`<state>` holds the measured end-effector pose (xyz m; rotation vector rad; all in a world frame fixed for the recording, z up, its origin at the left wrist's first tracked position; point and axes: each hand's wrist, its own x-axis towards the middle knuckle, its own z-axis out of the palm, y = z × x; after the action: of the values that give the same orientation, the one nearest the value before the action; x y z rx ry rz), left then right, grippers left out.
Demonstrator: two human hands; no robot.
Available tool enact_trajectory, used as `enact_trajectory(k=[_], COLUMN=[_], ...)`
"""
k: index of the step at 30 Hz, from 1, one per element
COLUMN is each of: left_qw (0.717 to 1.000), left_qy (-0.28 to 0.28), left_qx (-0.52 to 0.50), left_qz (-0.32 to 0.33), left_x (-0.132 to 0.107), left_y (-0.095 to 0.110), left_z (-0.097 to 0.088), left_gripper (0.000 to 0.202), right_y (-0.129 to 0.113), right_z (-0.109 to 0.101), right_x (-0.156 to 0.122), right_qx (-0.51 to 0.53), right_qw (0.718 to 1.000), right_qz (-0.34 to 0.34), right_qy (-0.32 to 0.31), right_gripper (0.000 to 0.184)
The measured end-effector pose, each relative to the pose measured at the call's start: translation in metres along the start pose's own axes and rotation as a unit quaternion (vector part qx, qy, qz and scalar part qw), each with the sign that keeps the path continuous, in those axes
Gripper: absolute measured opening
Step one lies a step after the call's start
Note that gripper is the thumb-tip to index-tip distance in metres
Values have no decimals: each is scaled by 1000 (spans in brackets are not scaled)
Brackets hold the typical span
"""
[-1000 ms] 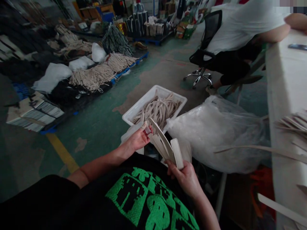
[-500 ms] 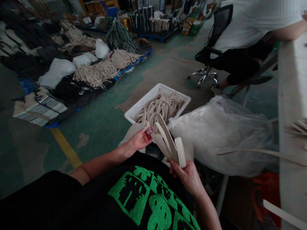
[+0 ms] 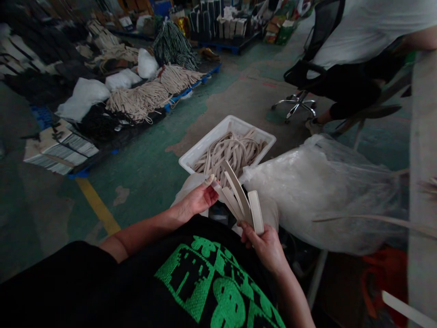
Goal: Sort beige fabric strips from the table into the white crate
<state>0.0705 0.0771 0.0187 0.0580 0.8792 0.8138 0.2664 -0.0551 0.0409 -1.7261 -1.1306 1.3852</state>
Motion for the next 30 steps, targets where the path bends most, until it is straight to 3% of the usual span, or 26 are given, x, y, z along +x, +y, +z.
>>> enact_trajectory(k=[3,9,15,22,30], left_qw=[1000,998,995,995,997], left_qy=[5,4,24,-14,-43], left_qx=[-15,63,16,-57,49], left_qz=[-4,-14,-92,-82,-29], left_x=[0,2,-2,-2,4], left_y=[-3,-15,-27,-25,-45], left_z=[-6,-24,-26,-21,-16], left_gripper=[14,16,14,12,32], right_y=[1,1,-6,3,-2], right_z=[5,16,20,14,26], right_x=[7,19,36,40,50], right_qx=[-18,-70,-81,-53,-115], right_qw=[1000,997,997,998,993], right_qz=[-4,17,7,16,-1], right_qy=[4,-3,-4,-6,14], right_gripper=[64,61,58,61,61])
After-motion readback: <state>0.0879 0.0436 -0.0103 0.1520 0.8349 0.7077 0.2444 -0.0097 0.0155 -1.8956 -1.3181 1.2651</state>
